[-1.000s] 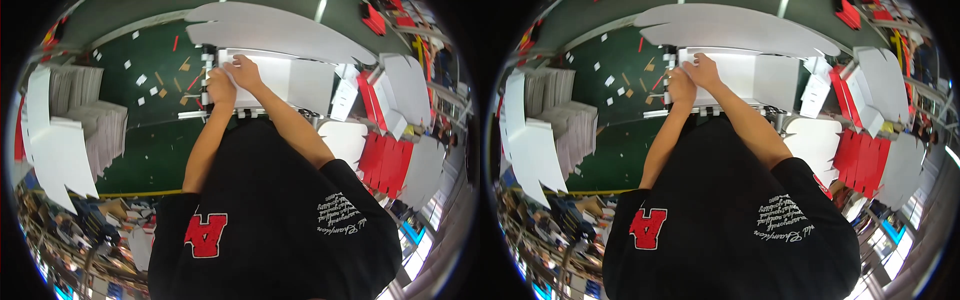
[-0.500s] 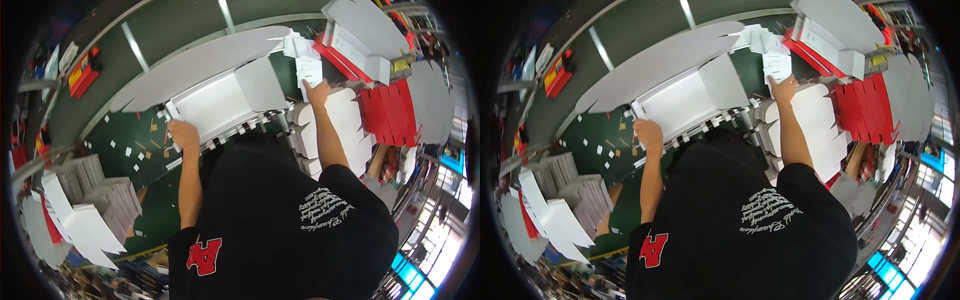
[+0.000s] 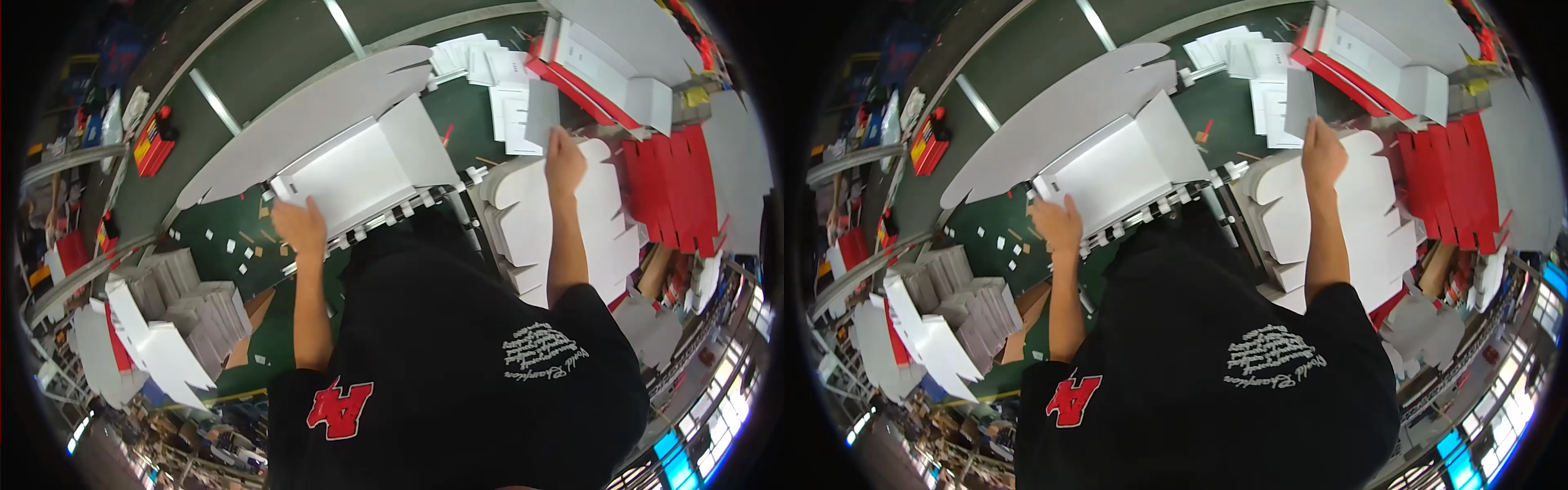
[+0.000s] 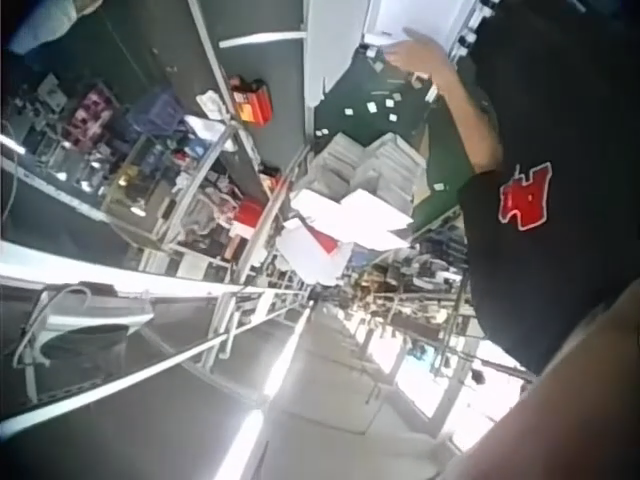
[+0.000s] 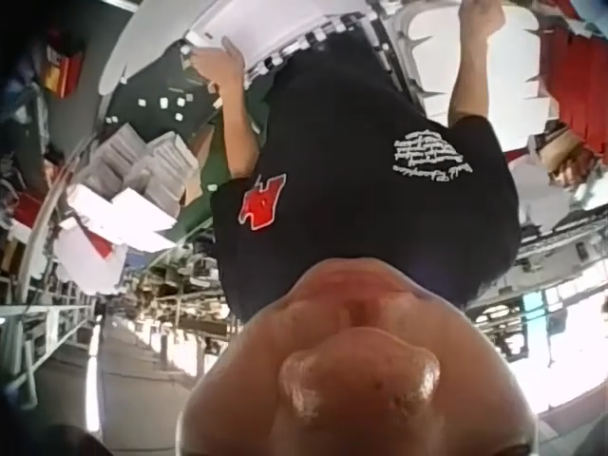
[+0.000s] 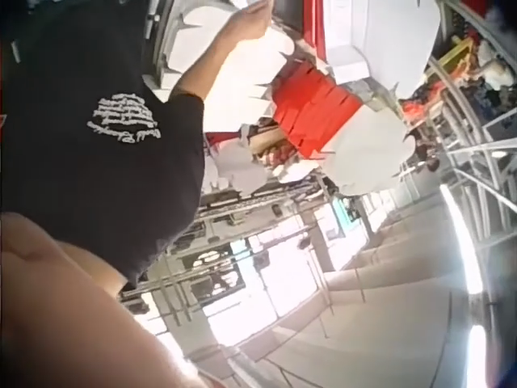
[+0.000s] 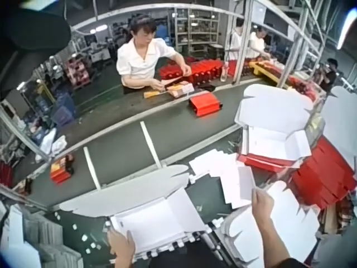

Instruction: Folding and assembling cardboard boxes at a workstation.

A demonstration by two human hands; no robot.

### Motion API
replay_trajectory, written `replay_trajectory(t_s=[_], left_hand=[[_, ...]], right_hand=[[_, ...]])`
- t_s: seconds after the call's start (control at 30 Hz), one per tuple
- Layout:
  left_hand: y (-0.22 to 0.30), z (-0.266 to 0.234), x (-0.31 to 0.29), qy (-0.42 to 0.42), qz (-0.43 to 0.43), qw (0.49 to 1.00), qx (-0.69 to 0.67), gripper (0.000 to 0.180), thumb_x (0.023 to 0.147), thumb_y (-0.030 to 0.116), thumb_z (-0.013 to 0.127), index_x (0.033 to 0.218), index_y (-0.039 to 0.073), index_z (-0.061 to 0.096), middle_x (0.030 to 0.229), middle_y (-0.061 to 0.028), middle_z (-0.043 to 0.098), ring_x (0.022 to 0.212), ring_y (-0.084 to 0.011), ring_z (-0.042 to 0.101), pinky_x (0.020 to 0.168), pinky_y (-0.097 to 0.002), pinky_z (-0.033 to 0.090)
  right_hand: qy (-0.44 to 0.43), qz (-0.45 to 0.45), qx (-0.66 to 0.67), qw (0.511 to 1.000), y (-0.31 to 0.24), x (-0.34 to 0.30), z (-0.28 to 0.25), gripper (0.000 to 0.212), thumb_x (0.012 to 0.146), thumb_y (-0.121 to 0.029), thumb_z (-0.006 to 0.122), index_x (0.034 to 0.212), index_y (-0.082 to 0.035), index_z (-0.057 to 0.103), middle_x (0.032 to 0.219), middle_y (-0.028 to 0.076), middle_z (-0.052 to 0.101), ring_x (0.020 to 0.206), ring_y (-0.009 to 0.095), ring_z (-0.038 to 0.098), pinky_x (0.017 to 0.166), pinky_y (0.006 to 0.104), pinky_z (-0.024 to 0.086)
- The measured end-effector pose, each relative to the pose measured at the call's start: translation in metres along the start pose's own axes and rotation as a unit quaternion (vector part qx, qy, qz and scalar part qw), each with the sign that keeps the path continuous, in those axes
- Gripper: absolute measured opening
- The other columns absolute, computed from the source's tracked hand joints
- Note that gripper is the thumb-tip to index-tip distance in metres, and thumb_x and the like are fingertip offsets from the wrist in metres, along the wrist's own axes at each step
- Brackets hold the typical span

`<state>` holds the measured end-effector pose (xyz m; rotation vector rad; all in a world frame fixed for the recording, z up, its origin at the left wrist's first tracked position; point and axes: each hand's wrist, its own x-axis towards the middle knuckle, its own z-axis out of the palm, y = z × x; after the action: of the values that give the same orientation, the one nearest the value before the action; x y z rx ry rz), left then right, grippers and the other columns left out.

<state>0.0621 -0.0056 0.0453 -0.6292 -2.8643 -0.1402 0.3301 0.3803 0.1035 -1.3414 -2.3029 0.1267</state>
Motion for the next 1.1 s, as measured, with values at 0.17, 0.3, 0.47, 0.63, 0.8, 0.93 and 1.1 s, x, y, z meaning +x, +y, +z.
replay_trajectory(t_s=[0.17,0.3,0.47,0.63,0.8,0.93,1.1], left_hand=[[0.087,-0.097,0.014,-0.252,0.075,0.742,-0.617,0.05,0.09,0.033,0.053,0.121,-0.005,0.047,0.113,-0.017,0.057,0.104,-0.0286,0.055,0.086,-0.038,0.044],[0.116,-0.101,0.005,-0.192,-0.141,0.737,-0.632,0.033,0.089,0.022,0.059,0.109,-0.004,0.058,0.098,-0.0111,0.063,0.09,-0.0165,0.059,0.078,-0.0341,0.049],[0.026,-0.009,-0.007,-0.02,-0.089,0.994,-0.062,0.058,0.082,0.038,0.065,0.111,-0.01,0.05,0.093,-0.0227,0.054,0.088,-0.0386,0.052,0.076,-0.0469,0.042],[-0.028,0.002,-0.005,-0.107,-0.107,0.979,-0.134,0.058,0.078,0.037,0.066,0.104,-0.012,0.05,0.1,-0.028,0.053,0.095,-0.0427,0.051,0.081,-0.049,0.043],[-0.025,0.006,-0.002,-0.154,-0.157,0.952,-0.212,0.059,0.089,0.046,0.049,0.106,-0.01,0.053,0.107,-0.0318,0.055,0.097,-0.0454,0.056,0.085,-0.0502,0.044],[-0.019,0.002,0.013,-0.218,-0.202,0.921,-0.252,0.075,0.088,0.06,0.041,0.109,-0.012,0.053,0.106,-0.0318,0.057,0.1,-0.0461,0.056,0.087,-0.0498,0.043],[-0.028,0.03,0.018,-0.218,-0.165,0.944,-0.187,0.069,0.067,0.041,0.072,0.102,-0.011,0.043,0.095,-0.0285,0.062,0.092,-0.0413,0.062,0.082,-0.045,0.049]], right_hand=[[0.119,-0.276,0.195,0.934,-0.115,-0.028,-0.045,0.024,0.074,-0.007,0.072,0.097,-0.01,0.07,0.082,0.005,0.065,0.067,0.022,0.062,0.055,0.0295,0.05],[-0.136,-0.38,0.279,0.871,-0.19,-0.084,-0.022,0.038,0.076,-0.018,0.071,0.111,-0.01,0.062,0.103,0.008,0.061,0.093,0.028,0.059,0.081,0.0381,0.047],[-0.302,-0.211,0.339,0.866,-0.2,-0.124,0.003,0.042,0.078,-0.022,0.069,0.114,-0.004,0.055,0.112,0.016,0.052,0.106,0.033,0.05,0.091,0.0404,0.04],[0.019,0.098,0.185,0.978,-0.144,-0.088,0.031,0.046,0.077,-0.019,0.068,0.115,0.003,0.053,0.11,0.017,0.055,0.103,0.03,0.051,0.09,0.0399,0.04],[-0.318,0.156,0.387,0.851,-0.117,-0.067,0.041,0.049,0.081,-0.033,0.068,0.113,0.004,0.06,0.098,0.012,0.067,0.089,0.017,0.061,0.08,0.0288,0.045],[-0.373,0.108,0.363,0.847,-0.115,-0.075,0.044,0.048,0.082,-0.035,0.067,0.111,0.003,0.062,0.096,0.013,0.068,0.084,0.017,0.062,0.077,0.0305,0.046],[-0.346,0.137,0.292,0.881,-0.114,-0.075,0.058,0.035,0.086,-0.023,0.061,0.105,0.006,0.062,0.087,0.013,0.067,0.086,0.019,0.064,0.074,0.0324,0.052]])
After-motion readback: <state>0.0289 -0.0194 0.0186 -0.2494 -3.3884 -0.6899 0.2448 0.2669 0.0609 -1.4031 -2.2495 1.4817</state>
